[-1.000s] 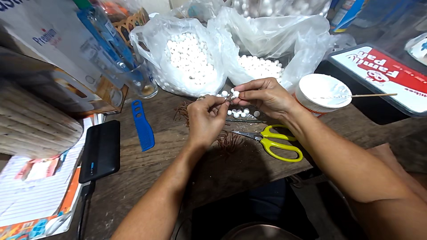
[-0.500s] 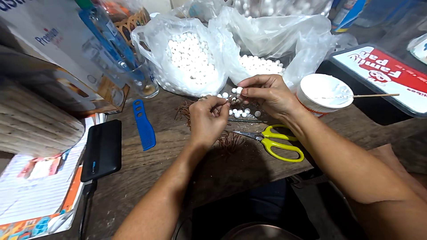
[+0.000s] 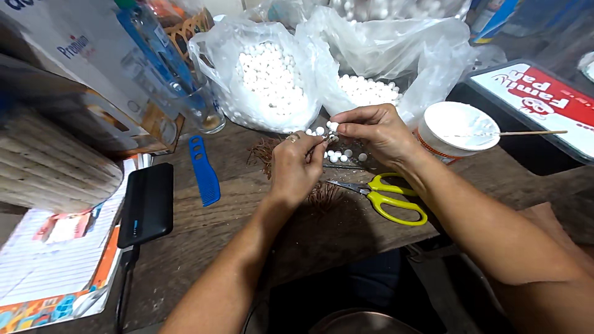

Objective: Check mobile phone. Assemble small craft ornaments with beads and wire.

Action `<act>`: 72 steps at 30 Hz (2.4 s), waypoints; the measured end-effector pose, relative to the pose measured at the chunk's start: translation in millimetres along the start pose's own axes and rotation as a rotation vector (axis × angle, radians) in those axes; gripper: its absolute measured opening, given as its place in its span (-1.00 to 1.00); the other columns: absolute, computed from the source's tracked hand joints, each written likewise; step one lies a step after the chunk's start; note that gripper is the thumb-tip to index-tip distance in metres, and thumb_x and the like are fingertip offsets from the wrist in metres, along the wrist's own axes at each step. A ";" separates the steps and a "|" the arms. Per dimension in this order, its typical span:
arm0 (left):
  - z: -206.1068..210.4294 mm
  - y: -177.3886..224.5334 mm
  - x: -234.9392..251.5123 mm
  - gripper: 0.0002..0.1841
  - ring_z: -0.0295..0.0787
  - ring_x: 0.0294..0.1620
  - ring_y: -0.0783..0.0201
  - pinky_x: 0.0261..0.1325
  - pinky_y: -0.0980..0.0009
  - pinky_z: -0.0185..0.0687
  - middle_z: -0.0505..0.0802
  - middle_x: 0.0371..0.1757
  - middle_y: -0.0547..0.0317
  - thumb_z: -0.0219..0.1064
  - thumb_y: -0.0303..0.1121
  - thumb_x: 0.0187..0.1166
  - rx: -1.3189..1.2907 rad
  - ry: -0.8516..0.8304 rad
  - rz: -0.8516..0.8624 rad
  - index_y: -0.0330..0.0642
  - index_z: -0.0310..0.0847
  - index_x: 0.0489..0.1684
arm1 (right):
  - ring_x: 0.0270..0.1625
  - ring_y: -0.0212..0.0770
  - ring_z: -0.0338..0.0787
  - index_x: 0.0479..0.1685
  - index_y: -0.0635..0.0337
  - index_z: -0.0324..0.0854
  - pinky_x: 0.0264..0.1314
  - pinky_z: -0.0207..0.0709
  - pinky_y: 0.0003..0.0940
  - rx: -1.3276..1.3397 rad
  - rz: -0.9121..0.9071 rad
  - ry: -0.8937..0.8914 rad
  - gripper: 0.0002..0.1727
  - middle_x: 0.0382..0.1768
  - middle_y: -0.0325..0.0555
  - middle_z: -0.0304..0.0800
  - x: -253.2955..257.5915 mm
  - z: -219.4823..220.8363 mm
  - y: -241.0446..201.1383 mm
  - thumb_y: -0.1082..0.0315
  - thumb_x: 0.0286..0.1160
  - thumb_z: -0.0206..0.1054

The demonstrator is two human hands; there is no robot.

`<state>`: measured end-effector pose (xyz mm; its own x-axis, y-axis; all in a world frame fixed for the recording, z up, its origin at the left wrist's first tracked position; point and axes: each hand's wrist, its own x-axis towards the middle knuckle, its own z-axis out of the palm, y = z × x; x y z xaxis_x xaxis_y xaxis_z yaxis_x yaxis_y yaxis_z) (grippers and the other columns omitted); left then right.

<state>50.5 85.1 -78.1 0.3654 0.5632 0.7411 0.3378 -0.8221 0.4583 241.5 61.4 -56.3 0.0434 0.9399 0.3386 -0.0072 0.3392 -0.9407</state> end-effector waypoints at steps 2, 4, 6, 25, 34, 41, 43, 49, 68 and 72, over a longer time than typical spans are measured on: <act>0.6 -0.4 -0.1 -0.89 0.68 -0.42 0.33 -0.26 0.53 0.56 0.78 -0.46 -0.01 0.40 -0.54 0.48 0.008 0.003 0.003 -0.39 0.86 -0.27 | -0.35 -0.56 0.79 -0.19 0.22 0.85 -0.21 0.70 -0.62 0.000 -0.004 0.001 -0.77 -0.34 -0.37 0.91 0.1 0.4 0.5 0.68 0.37 0.36; 1.1 -0.7 -0.3 -0.88 0.67 -0.42 0.33 -0.26 0.52 0.55 0.78 -0.46 0.00 0.40 -0.54 0.48 0.016 0.004 0.007 -0.38 0.87 -0.27 | -0.36 -0.55 0.79 -0.19 0.22 0.85 -0.22 0.70 -0.62 -0.007 -0.010 -0.002 -0.78 -0.34 -0.37 0.91 0.0 0.3 0.9 0.67 0.37 0.37; 0.9 -0.7 -0.3 -0.88 0.66 -0.43 0.33 -0.28 0.52 0.54 0.77 -0.46 0.00 0.40 -0.53 0.49 0.019 -0.001 0.005 -0.37 0.87 -0.27 | -0.35 -0.55 0.79 -0.19 0.22 0.85 -0.21 0.70 -0.62 -0.017 -0.015 -0.003 -0.78 -0.34 -0.36 0.91 -0.1 0.3 0.7 0.68 0.36 0.37; -1.2 -1.4 -1.7 -0.84 0.65 -0.44 0.28 -0.33 0.45 0.52 0.73 -0.50 0.04 0.36 -0.48 0.55 0.070 -0.020 0.051 -0.34 0.88 -0.30 | -0.29 -0.58 0.82 -0.18 0.26 0.82 -0.12 0.73 -0.63 -0.093 -0.076 -0.011 -0.80 -0.30 -0.35 0.90 -1.4 0.1 0.1 0.67 0.31 0.41; 1.1 -3.6 -3.0 -0.84 0.66 -0.45 0.24 -0.35 0.41 0.53 0.73 -0.50 0.01 0.35 -0.50 0.54 0.083 -0.012 0.071 -0.36 0.88 -0.29 | -0.34 -0.60 0.79 -0.22 0.23 0.81 -0.17 0.71 -0.64 -0.105 -0.090 -0.022 -0.84 -0.34 -0.38 0.88 -1.2 0.1 0.5 0.65 0.33 0.42; 2.8 -4.3 -2.3 -0.83 0.65 -0.47 0.23 -0.36 0.42 0.52 0.73 -0.52 0.01 0.34 -0.50 0.53 0.091 0.009 0.085 -0.36 0.88 -0.31 | -0.43 -0.63 0.72 -0.29 0.19 0.80 -0.29 0.65 -0.68 -0.151 -0.124 -0.021 -0.88 -0.44 -0.44 0.84 -0.9 1.2 3.3 0.60 0.35 0.44; 2.7 -3.8 -2.0 -0.83 0.65 -0.47 0.24 -0.35 0.43 0.52 0.73 -0.52 0.01 0.34 -0.50 0.53 0.086 0.008 0.083 -0.37 0.88 -0.30 | -0.41 -0.62 0.73 -0.27 0.19 0.79 -0.27 0.66 -0.67 -0.169 -0.123 -0.025 -0.89 -0.42 -0.43 0.83 -1.6 1.7 2.5 0.58 0.41 0.41; 0.1 -1.5 -1.8 -0.84 0.65 -0.43 0.34 -0.31 0.51 0.52 0.74 -0.47 0.05 0.35 -0.50 0.54 0.040 0.005 0.016 -0.35 0.87 -0.30 | -0.33 -0.58 0.79 -0.16 0.26 0.80 -0.16 0.73 -0.63 -0.128 -0.085 -0.051 -0.84 -0.31 -0.37 0.88 -2.2 0.1 -1.1 0.63 0.38 0.41; 3.6 -2.1 -0.9 -0.83 0.64 -0.46 0.30 -0.32 0.49 0.50 0.73 -0.52 0.01 0.34 -0.52 0.51 0.037 0.044 0.083 -0.39 0.88 -0.29 | -0.22 -0.59 0.83 -0.14 0.30 0.81 -0.09 0.73 -0.64 -0.156 -0.204 -0.092 -0.83 -0.22 -0.31 0.91 -0.2 -4.6 1.7 0.62 0.36 0.41; 0.3 -3.0 -0.6 -0.82 0.65 -0.44 0.25 -0.31 0.44 0.52 0.73 -0.48 0.01 0.32 -0.50 0.55 0.059 -0.008 0.089 -0.37 0.88 -0.24 | -0.13 -0.58 0.79 -0.10 0.33 0.82 -0.05 0.69 -0.67 -0.231 -0.271 -0.106 -0.83 -0.12 -0.25 0.87 0.4 -6.4 0.2 0.56 0.37 0.41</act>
<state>49.5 87.2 -80.1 0.4030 0.4891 0.7735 0.3539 -0.8627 0.3611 247.9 61.6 -56.6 -0.0912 0.8198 0.5653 0.2168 0.5704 -0.7923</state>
